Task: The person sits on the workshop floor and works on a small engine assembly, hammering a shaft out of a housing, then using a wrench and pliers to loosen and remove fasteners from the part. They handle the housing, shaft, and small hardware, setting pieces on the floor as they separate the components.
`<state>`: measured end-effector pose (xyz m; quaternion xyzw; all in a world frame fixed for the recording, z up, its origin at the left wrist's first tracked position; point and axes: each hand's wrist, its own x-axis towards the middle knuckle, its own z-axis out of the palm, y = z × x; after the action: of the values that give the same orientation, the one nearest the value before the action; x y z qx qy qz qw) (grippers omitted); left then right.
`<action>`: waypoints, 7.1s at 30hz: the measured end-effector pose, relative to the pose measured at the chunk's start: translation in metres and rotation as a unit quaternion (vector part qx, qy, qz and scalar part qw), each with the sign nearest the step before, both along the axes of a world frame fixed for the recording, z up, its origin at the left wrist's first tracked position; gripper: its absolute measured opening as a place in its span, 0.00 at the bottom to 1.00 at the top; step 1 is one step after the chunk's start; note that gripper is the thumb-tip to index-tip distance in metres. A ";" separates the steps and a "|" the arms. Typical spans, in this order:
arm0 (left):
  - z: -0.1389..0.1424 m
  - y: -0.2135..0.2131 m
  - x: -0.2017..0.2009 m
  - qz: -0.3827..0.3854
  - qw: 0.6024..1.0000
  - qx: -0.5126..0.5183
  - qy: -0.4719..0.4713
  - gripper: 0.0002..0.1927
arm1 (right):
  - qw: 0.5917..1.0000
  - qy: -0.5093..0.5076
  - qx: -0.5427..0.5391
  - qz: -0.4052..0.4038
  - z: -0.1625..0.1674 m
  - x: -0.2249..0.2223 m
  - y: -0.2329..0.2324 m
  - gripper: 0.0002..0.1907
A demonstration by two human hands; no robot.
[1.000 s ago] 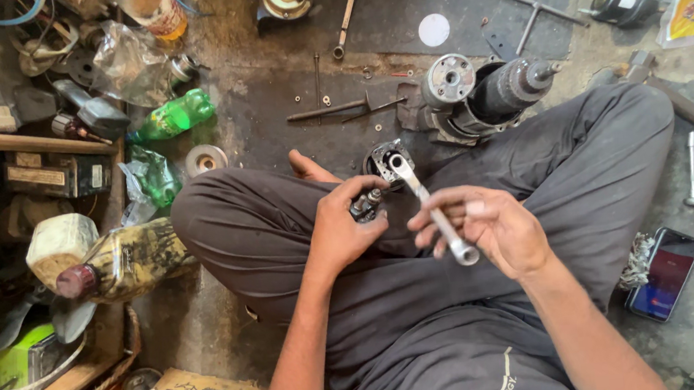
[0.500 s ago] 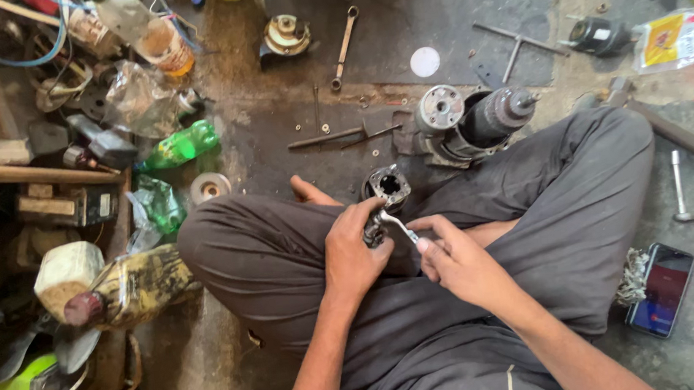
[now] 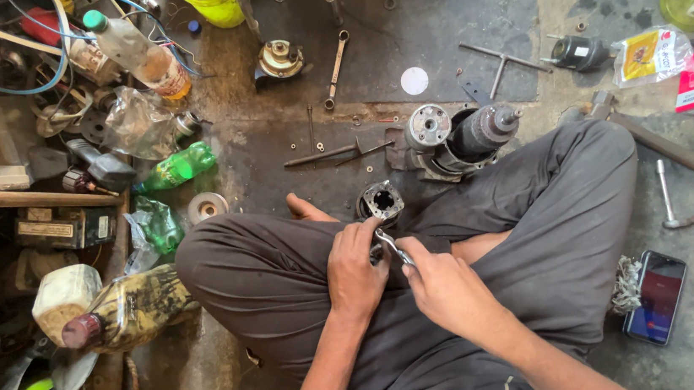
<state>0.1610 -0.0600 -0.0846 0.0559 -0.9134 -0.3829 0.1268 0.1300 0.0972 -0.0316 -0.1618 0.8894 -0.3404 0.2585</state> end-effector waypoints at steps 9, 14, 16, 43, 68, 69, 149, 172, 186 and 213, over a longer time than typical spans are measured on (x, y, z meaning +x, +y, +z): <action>-0.010 -0.002 -0.003 -0.027 0.999 -0.005 -0.026 0.29 | 0.986 -0.136 -0.046 -0.084 -0.046 -0.007 -0.006 0.13; -0.015 -0.015 -0.018 -0.065 0.986 -0.043 -0.148 0.24 | 0.992 -0.096 -0.003 -0.082 -0.046 -0.007 -0.011 0.17; -0.016 -0.018 -0.027 -0.092 0.976 -0.069 -0.183 0.24 | 0.993 -0.079 -0.023 -0.087 -0.044 -0.009 -0.012 0.17; -0.001 -0.052 -0.051 -0.220 0.947 -0.026 -0.233 0.20 | 0.993 -0.028 -0.059 -0.097 -0.029 -0.001 -0.027 0.12; 0.013 -0.040 -0.063 -0.284 0.863 -0.153 -0.389 0.18 | 0.957 -0.165 -0.183 -0.155 -0.054 0.002 -0.014 0.16; 0.012 -0.042 -0.064 -0.289 0.855 -0.166 -0.397 0.16 | 0.959 -0.164 -0.167 -0.157 -0.053 0.002 -0.016 0.16; -0.017 0.036 0.037 -0.012 0.949 0.265 -0.171 0.13 | 0.925 -0.265 -0.005 0.271 -0.079 -0.043 0.039 0.27; -0.007 0.051 0.041 0.055 0.945 0.266 -0.180 0.35 | 0.926 -0.351 -0.116 0.074 -0.099 -0.005 0.066 0.25; -0.004 0.048 0.046 0.122 0.949 0.192 -0.218 0.37 | 0.840 -0.521 -0.129 -0.077 -0.071 0.013 0.053 0.20; 0.005 -0.010 0.039 0.013 0.971 0.178 -0.162 0.20 | 0.593 -0.674 -0.348 -0.271 -0.028 0.032 0.012 0.17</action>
<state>0.1996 -0.0701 -0.0795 0.1506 -0.8383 -0.5231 -0.0303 0.1619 0.1089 -0.0599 0.2843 0.2789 -0.6904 0.6039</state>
